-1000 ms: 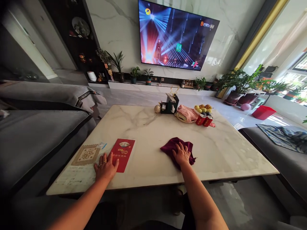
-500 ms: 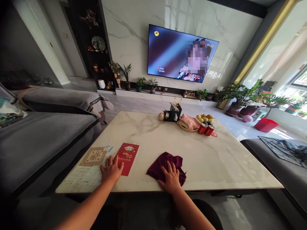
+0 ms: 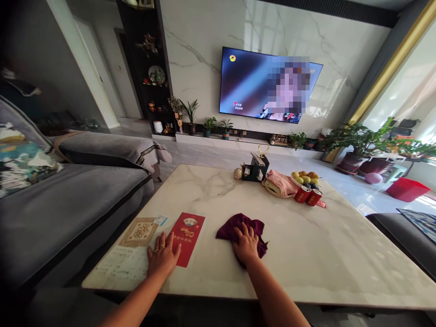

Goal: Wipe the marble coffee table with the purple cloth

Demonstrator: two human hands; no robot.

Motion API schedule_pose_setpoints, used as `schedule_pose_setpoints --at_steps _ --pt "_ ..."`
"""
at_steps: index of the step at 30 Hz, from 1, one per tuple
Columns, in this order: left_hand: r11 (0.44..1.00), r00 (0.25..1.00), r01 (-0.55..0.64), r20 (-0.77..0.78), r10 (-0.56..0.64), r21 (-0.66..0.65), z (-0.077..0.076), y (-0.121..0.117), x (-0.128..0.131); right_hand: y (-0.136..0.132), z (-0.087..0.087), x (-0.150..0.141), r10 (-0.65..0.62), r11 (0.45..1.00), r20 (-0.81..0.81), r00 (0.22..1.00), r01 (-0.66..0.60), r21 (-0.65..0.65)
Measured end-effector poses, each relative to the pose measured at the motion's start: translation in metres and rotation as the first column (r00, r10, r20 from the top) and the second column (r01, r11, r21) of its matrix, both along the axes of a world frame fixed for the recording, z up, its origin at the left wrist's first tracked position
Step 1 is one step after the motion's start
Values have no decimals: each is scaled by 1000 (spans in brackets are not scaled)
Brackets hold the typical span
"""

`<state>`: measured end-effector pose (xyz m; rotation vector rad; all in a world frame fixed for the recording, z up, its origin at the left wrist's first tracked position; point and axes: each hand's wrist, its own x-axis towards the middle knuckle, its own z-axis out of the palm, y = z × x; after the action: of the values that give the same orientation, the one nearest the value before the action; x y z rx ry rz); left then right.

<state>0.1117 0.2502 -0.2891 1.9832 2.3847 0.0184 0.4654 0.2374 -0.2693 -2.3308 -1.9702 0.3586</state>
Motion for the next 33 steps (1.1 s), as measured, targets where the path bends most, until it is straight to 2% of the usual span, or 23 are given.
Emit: schedule_pose_setpoints --at_steps 4,7,10,12,15,18,23,26,29,31,33 --pt "1000 1000 5 -25 -5 -19 -2 0 -2 70 6 2 -48 999 14 999 48 14" --pt "999 999 2 -48 -4 -47 -4 1 -3 111 10 1 -69 997 21 997 69 31" --pt "999 999 0 -53 -3 -54 -4 1 -3 138 15 -2 -89 996 21 996 89 25" --pt "998 999 3 -52 -5 -57 -3 0 -3 143 21 -7 -94 995 22 995 94 17" --pt "998 999 -4 -50 1 -57 1 0 -1 122 27 -21 -52 999 18 998 52 8" --pt "999 999 -8 -38 6 -44 4 -1 0 69 23 -42 31 1000 6 999 -31 -2" --pt "1000 1000 6 -11 -7 -24 8 -4 0 -48 -9 -78 210 978 -97 973 -209 21" --pt "1000 1000 13 0 -13 -10 10 -6 1 -97 -26 -89 249 968 -140 958 -252 -4" --pt "1000 1000 10 4 -10 4 11 -7 1 -115 -28 -95 241 969 -143 960 -247 -25" --pt "1000 1000 8 5 -8 9 10 -7 1 -110 -21 -97 241 969 -138 961 -247 -25" --pt "1000 1000 9 5 -9 13 9 -7 0 -95 -10 -100 259 964 -135 956 -264 -22"
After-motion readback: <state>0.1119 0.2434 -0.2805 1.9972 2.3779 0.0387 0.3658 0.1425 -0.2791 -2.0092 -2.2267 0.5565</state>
